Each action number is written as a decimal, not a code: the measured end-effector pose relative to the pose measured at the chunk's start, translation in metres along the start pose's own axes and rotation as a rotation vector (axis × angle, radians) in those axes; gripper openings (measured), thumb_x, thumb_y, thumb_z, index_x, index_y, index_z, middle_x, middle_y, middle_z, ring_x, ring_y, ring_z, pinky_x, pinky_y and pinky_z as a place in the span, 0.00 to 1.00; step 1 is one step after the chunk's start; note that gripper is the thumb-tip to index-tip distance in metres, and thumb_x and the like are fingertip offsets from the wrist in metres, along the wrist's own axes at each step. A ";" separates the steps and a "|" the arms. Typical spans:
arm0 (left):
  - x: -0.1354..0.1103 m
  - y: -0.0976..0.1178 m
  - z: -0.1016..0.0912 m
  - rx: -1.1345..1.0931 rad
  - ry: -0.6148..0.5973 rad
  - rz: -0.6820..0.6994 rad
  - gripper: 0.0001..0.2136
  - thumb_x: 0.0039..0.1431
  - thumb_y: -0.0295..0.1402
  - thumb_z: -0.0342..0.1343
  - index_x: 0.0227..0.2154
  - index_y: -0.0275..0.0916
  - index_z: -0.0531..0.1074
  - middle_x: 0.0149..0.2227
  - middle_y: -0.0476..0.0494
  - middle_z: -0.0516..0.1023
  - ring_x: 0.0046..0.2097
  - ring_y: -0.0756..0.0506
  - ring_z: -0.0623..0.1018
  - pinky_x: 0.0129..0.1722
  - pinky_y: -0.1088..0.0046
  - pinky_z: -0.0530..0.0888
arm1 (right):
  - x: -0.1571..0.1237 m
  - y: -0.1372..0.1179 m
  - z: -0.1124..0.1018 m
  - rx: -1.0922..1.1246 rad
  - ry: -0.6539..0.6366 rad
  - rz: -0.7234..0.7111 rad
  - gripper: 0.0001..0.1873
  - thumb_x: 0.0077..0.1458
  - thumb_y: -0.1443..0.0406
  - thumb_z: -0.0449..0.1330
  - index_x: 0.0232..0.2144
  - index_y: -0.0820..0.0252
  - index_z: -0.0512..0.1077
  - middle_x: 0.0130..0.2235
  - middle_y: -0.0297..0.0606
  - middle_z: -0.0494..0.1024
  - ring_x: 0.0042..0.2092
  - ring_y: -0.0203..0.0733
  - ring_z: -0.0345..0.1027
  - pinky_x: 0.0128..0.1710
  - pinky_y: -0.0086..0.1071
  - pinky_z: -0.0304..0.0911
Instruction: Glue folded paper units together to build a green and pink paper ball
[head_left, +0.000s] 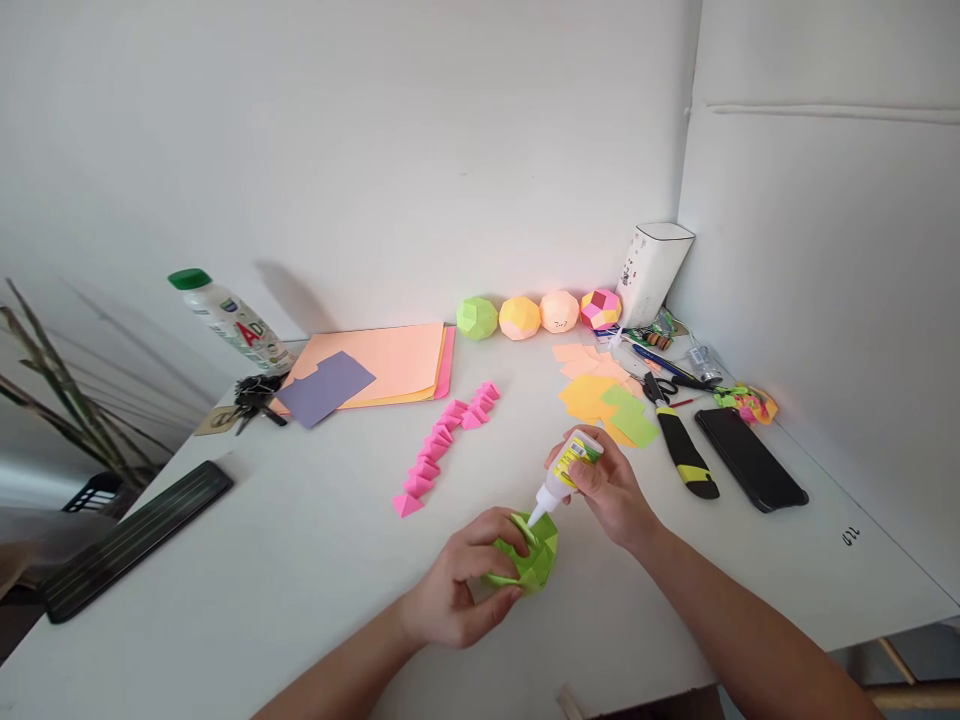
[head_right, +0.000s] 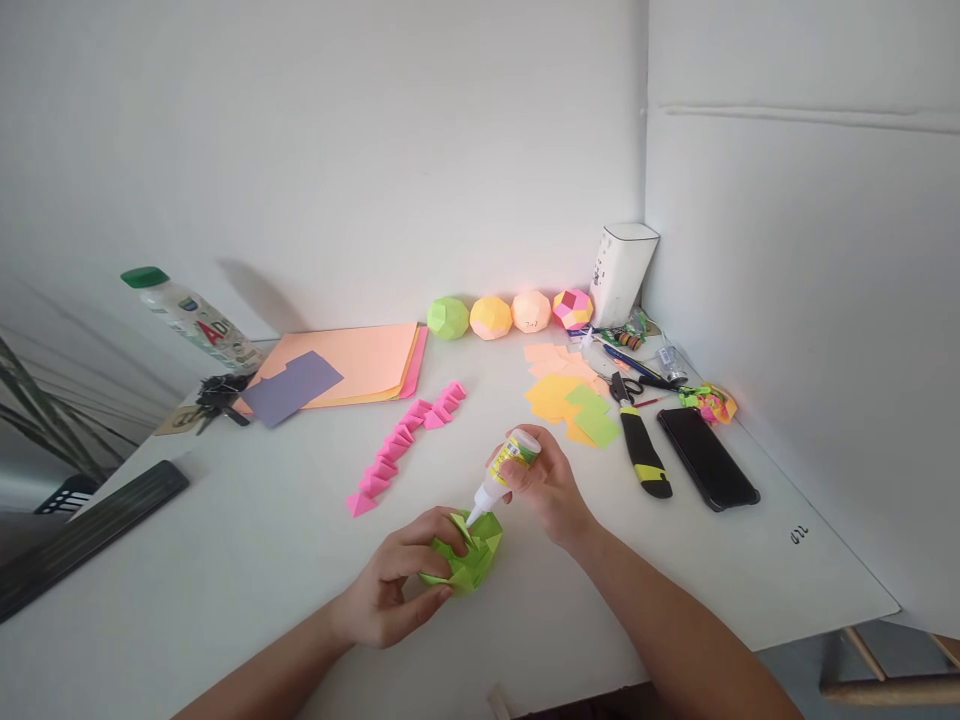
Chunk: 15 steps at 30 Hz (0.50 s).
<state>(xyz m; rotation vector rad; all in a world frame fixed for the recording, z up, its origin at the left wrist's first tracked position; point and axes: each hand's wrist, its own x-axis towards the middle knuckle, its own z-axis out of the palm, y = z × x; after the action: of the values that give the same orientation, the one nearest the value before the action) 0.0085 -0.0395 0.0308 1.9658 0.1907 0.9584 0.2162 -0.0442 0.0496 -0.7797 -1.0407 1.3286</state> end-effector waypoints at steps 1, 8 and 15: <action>0.000 0.000 0.000 -0.004 0.001 0.000 0.02 0.56 0.26 0.52 0.30 0.39 0.67 0.36 0.40 0.69 0.42 0.42 0.71 0.40 0.59 0.72 | 0.000 0.000 0.000 0.007 0.001 0.003 0.13 0.55 0.60 0.62 0.41 0.55 0.65 0.34 0.36 0.75 0.29 0.36 0.62 0.26 0.31 0.60; -0.001 -0.001 0.000 -0.007 -0.010 -0.003 0.02 0.56 0.26 0.52 0.30 0.39 0.67 0.36 0.40 0.69 0.41 0.42 0.70 0.41 0.58 0.71 | 0.000 0.003 0.001 0.059 0.001 0.015 0.14 0.54 0.60 0.62 0.41 0.54 0.65 0.36 0.36 0.75 0.30 0.35 0.64 0.28 0.32 0.62; -0.002 0.000 0.001 -0.027 -0.025 -0.006 0.03 0.55 0.25 0.52 0.31 0.39 0.67 0.36 0.40 0.69 0.43 0.42 0.71 0.41 0.59 0.72 | -0.001 0.004 -0.001 0.074 -0.017 0.030 0.15 0.55 0.60 0.62 0.44 0.54 0.65 0.35 0.36 0.75 0.30 0.35 0.64 0.28 0.31 0.61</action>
<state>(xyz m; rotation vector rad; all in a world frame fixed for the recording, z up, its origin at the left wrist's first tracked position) 0.0082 -0.0409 0.0293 1.9508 0.1688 0.9270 0.2151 -0.0450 0.0451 -0.7324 -0.9907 1.3937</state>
